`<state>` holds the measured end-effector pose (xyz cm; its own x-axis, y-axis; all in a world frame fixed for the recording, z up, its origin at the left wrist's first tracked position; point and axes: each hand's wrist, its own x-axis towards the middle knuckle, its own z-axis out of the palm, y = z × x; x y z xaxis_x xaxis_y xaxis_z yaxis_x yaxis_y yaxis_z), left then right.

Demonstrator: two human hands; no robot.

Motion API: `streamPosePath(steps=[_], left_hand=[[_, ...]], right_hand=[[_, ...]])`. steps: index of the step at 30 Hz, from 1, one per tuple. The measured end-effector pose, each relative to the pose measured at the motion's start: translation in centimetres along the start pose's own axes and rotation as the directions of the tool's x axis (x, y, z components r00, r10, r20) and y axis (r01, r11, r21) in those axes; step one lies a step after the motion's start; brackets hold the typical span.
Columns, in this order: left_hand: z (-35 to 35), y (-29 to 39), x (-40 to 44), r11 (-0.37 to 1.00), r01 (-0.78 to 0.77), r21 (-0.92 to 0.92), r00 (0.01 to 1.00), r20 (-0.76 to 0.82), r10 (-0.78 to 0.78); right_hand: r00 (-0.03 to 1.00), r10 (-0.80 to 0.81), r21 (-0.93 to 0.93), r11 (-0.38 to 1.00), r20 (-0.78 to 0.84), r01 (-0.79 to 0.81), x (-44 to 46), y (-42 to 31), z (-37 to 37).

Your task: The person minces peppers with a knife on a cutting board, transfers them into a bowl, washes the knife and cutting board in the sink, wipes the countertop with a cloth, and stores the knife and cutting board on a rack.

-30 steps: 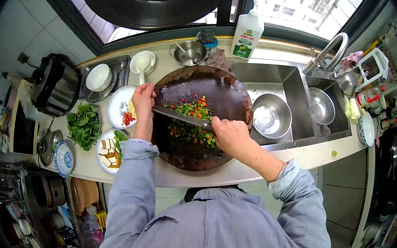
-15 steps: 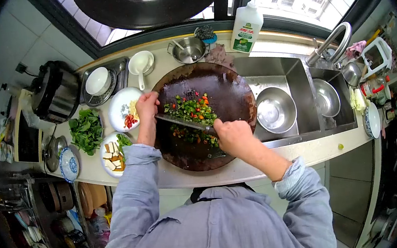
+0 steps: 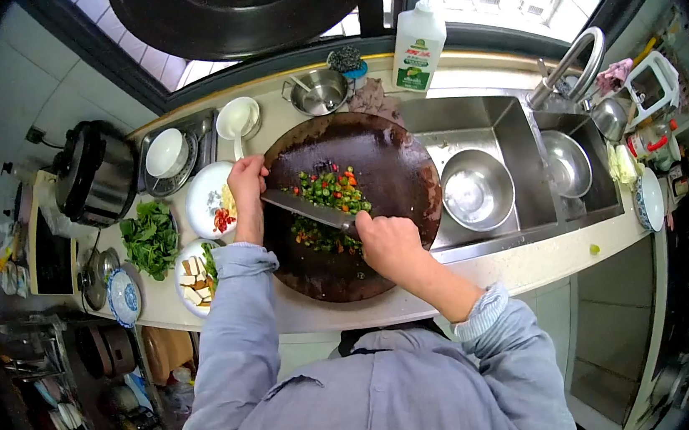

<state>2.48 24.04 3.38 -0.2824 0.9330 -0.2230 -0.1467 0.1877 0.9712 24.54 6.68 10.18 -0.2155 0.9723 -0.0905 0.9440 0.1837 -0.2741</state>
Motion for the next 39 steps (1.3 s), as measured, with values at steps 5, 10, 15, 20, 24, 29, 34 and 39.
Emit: streamPosePath(steps=[5, 10, 15, 20, 24, 29, 34, 39], left_hand=[[0.6, -0.3, -0.1, 0.990, -0.036, -0.134, 0.999, -0.018, 0.034], [-1.2, -4.4, -0.6, 0.985, -0.174, -0.012, 0.984, -0.042, 0.173], [1.5, -6.2, -4.5, 0.638, -0.558, 0.530, 0.824, 0.260, 0.504], [3.4, -1.9, -10.9, 0.386, -0.767, 0.512, 0.623, 0.453, 0.637], [2.7, -2.4, -17.8, 0.207, -0.951, 0.228, 0.307, 0.760, 0.573], [1.7, -5.4, -18.8, -0.120, -0.993, 0.013, -0.039, 0.903, 0.428], [2.6, -4.7, -15.0, -0.299, -0.949, 0.102, -0.046, 0.893, 0.448], [2.2, -2.5, -12.7, 0.243, -0.915, 0.321, 0.402, 0.683, 0.610]], right_hand=[[0.999, 0.012, 0.122, 0.992, -0.031, -0.008, -0.3, 2.0, 1.1], [0.988, 0.151, 0.202, 0.968, -0.007, -0.147, -1.7, 4.1, -2.7], [0.961, 0.258, 0.154, 0.958, -0.094, -0.242, -1.1, 5.8, -1.4], [0.978, 0.203, 0.119, 0.973, -0.037, -0.198, -2.1, 5.5, -0.6], [0.955, 0.297, 0.266, 0.919, 0.019, -0.291, -3.8, 6.2, -1.3], [0.797, 0.482, 0.852, 0.173, 0.364, -0.494, -8.2, 7.0, -0.5], [0.728, 0.471, 0.863, -0.191, 0.498, -0.467, -11.8, 5.3, 5.1], [0.787, 0.490, 0.902, 0.005, 0.375, -0.432, -10.7, 1.9, 5.2]])
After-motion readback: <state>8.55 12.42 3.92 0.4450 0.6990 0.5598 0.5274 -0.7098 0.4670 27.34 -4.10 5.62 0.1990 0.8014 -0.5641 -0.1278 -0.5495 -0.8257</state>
